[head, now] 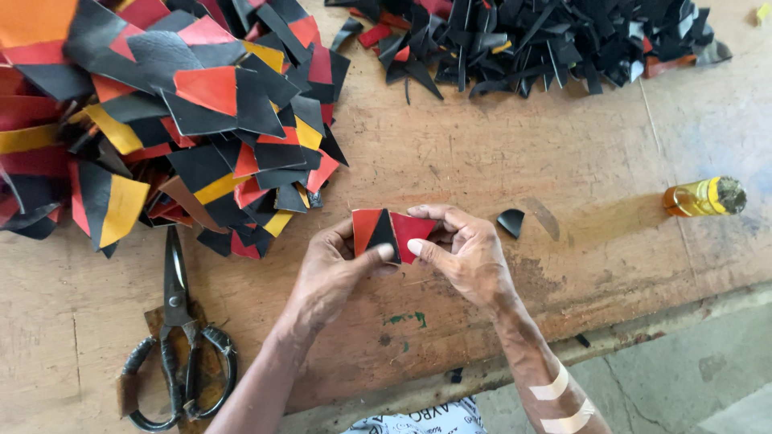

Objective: The person aligns small rectangular pieces of colored material on a wooden table and uses shears to trim them into smaller shapes. The person handles the pieces one at a time, adjusting their orientation before cutting and placing the trimmed pieces into a growing pile.

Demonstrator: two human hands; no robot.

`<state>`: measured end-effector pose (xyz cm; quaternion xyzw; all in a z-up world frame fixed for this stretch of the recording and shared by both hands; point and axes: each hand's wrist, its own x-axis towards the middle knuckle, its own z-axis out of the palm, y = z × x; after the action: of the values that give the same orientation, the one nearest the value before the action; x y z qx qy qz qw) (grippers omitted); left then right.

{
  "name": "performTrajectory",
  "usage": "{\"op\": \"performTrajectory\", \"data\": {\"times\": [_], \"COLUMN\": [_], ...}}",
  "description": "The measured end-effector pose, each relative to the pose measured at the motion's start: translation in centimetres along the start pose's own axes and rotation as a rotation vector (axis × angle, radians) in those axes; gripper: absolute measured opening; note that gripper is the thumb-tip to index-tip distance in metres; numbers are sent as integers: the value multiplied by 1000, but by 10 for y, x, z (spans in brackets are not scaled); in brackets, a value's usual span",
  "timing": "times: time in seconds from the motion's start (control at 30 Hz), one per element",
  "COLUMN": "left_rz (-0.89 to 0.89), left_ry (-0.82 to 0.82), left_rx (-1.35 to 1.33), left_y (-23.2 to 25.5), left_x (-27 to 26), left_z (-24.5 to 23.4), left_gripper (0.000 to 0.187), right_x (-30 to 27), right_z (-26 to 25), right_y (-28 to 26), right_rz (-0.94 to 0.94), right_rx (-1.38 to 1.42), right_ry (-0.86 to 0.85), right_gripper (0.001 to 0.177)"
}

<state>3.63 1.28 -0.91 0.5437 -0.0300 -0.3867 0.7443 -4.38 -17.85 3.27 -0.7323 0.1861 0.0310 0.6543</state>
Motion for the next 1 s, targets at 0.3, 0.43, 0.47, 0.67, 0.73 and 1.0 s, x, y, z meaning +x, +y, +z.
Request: {"op": "performTrajectory", "data": {"times": [0.3, 0.43, 0.47, 0.67, 0.73, 1.0], "left_rz": [25, 32, 38, 35, 29, 25], "left_ry": [71, 62, 79, 87, 88, 104], "left_rx": [-27, -84, -72, -45, -59, -32], "left_y": [3, 9, 10, 8, 7, 5], "left_x": [-3, -3, -4, -4, -4, -3], "left_z": [-1, 4, 3, 0, -2, -2], "left_gripper": [28, 27, 27, 26, 27, 28], "right_x": [3, 5, 5, 6, 6, 7], "right_z": [-1, 4, 7, 12, 13, 15], "right_y": [-13, -10, -8, -4, -4, -6], "right_rz": [-139, -54, -50, -129, -82, -100], "right_rx": [-156, -118, -97, -121, -95, -95], "right_ry": [153, 105, 108, 71, 78, 70], "right_gripper": [22, 25, 26, 27, 27, 26]}}
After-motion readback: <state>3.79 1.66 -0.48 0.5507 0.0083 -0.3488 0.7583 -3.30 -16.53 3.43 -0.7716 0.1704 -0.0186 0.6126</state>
